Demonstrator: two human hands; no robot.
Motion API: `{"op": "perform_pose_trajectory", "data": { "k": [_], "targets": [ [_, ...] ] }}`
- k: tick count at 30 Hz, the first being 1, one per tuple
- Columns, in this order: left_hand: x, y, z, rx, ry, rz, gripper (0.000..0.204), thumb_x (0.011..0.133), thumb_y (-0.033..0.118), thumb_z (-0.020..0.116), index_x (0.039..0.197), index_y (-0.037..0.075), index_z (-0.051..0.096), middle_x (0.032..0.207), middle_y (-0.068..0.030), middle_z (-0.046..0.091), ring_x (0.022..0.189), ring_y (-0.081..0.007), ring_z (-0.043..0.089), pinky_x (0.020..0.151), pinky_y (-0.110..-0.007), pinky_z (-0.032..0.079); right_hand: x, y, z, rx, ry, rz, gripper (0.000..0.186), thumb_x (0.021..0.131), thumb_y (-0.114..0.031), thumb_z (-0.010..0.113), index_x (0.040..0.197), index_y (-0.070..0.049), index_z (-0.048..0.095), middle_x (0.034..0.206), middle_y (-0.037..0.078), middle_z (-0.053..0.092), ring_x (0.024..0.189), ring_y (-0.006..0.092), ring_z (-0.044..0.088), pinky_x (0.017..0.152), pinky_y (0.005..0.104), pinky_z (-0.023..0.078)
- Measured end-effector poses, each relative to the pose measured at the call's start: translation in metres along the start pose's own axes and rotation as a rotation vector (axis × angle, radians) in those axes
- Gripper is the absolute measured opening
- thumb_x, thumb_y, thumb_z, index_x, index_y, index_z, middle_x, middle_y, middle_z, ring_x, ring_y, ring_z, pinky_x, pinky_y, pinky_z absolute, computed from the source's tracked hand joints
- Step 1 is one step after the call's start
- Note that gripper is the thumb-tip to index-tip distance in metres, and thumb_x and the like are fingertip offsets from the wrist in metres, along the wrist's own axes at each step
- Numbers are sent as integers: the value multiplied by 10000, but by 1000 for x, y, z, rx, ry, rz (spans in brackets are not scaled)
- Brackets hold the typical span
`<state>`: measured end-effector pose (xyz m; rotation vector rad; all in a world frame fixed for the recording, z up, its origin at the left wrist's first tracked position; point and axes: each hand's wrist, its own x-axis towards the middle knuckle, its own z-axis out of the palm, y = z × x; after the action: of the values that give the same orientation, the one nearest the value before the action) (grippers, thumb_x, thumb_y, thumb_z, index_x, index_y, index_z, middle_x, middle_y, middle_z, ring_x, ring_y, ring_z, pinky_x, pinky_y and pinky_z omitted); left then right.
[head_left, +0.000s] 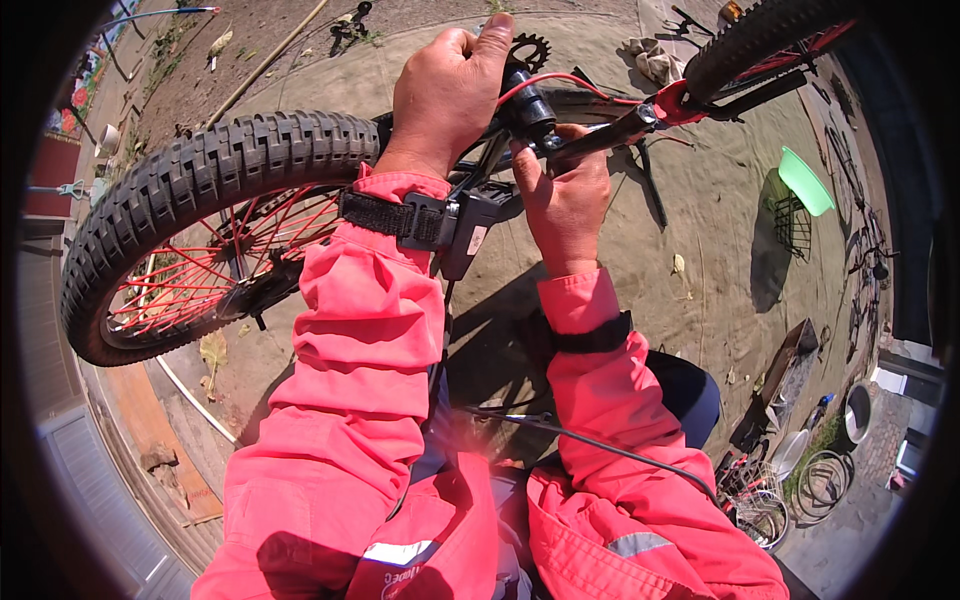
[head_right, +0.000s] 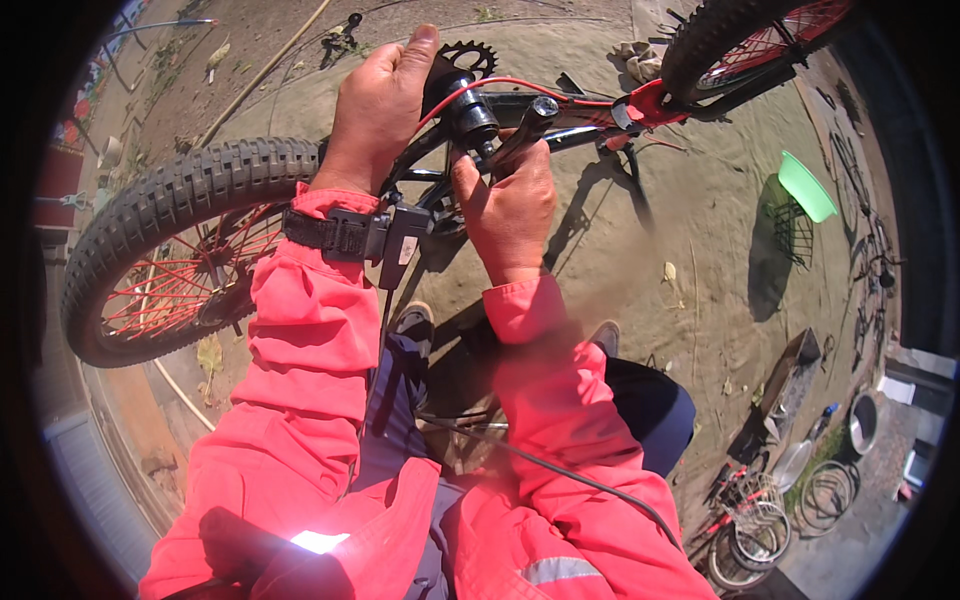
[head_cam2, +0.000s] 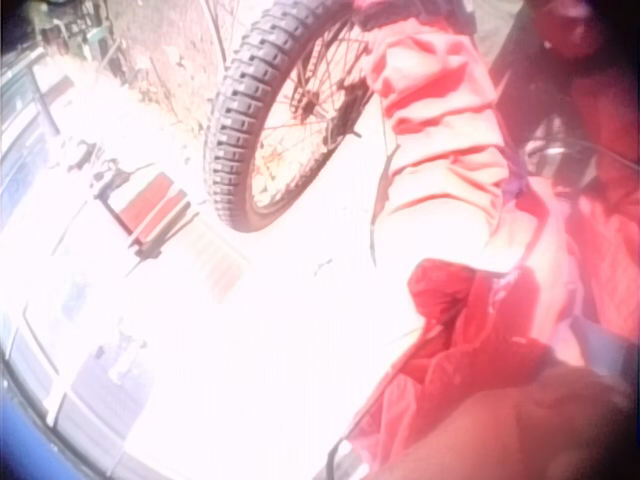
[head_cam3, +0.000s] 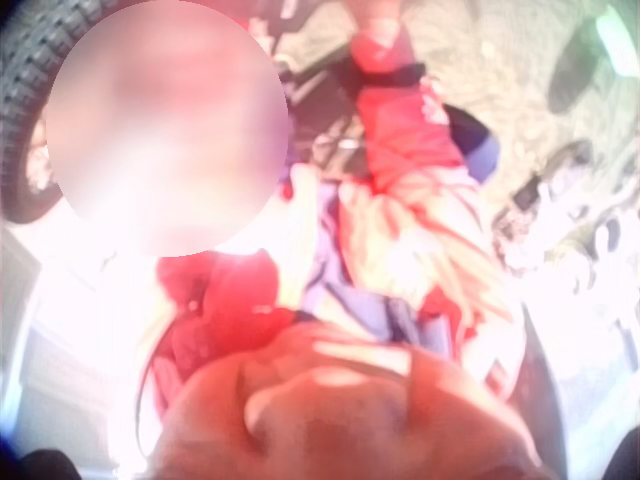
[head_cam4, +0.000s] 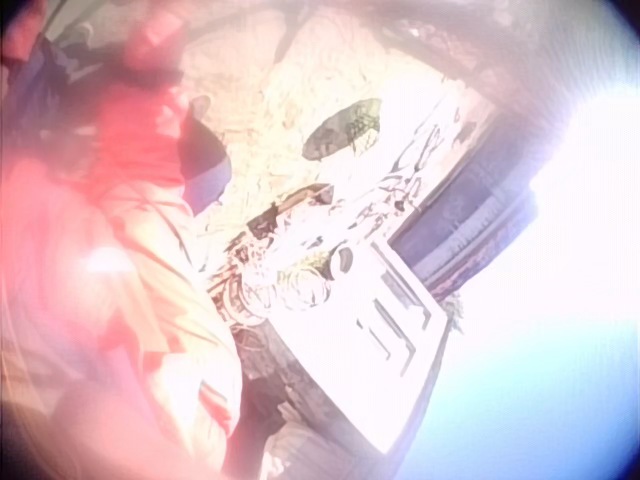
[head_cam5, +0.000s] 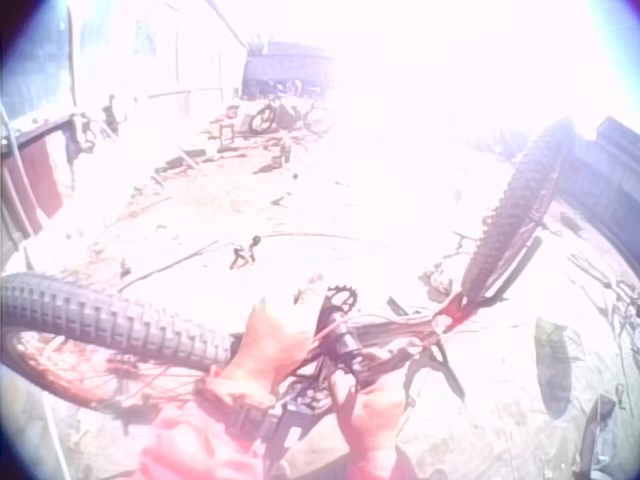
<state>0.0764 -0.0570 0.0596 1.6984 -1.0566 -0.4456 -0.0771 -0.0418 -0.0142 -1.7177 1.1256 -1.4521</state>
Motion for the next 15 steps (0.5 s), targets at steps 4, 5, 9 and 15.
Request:
{"op": "perform_pose_trajectory", "data": {
  "k": [4, 5, 9, 15],
  "targets": [
    [1, -2, -1, -43, -19, -10, 640, 1032, 615, 606, 896, -5, 681, 724, 2, 597, 722, -89, 509, 669, -308, 477, 0, -2, 3, 135, -6, 224, 301, 980, -273, 779, 987, -10, 633, 722, 58, 641, 669, 152, 616, 631, 325, 501],
    [1, -2, -2, -69, -25, -13, 639, 1031, 615, 607, 899, -6, 683, 728, 1, 600, 724, -89, 511, 670, -306, 477, -1, -3, 3, 105, 4, 222, 301, 975, -272, 781, 988, -9, 635, 733, 64, 646, 674, 159, 620, 635, 331, 503],
    [0, -1, 0, -3, -7, 7, 640, 1030, 616, 608, 902, -6, 684, 732, 1, 601, 726, -89, 509, 671, -305, 477, 1, -6, 5, 28, 15, 201, 298, 954, -266, 785, 989, -6, 642, 794, 100, 673, 699, 206, 646, 661, 360, 517],
    [0, 0, -1, 13, -11, 4, 640, 1031, 615, 606, 924, -10, 693, 733, -1, 603, 729, -91, 513, 678, -310, 480, 4, -4, 4, -177, 32, 41, 317, 882, -216, 823, 1042, -5, 649, 815, 82, 670, 705, 193, 638, 663, 344, 521]
  ]
}}
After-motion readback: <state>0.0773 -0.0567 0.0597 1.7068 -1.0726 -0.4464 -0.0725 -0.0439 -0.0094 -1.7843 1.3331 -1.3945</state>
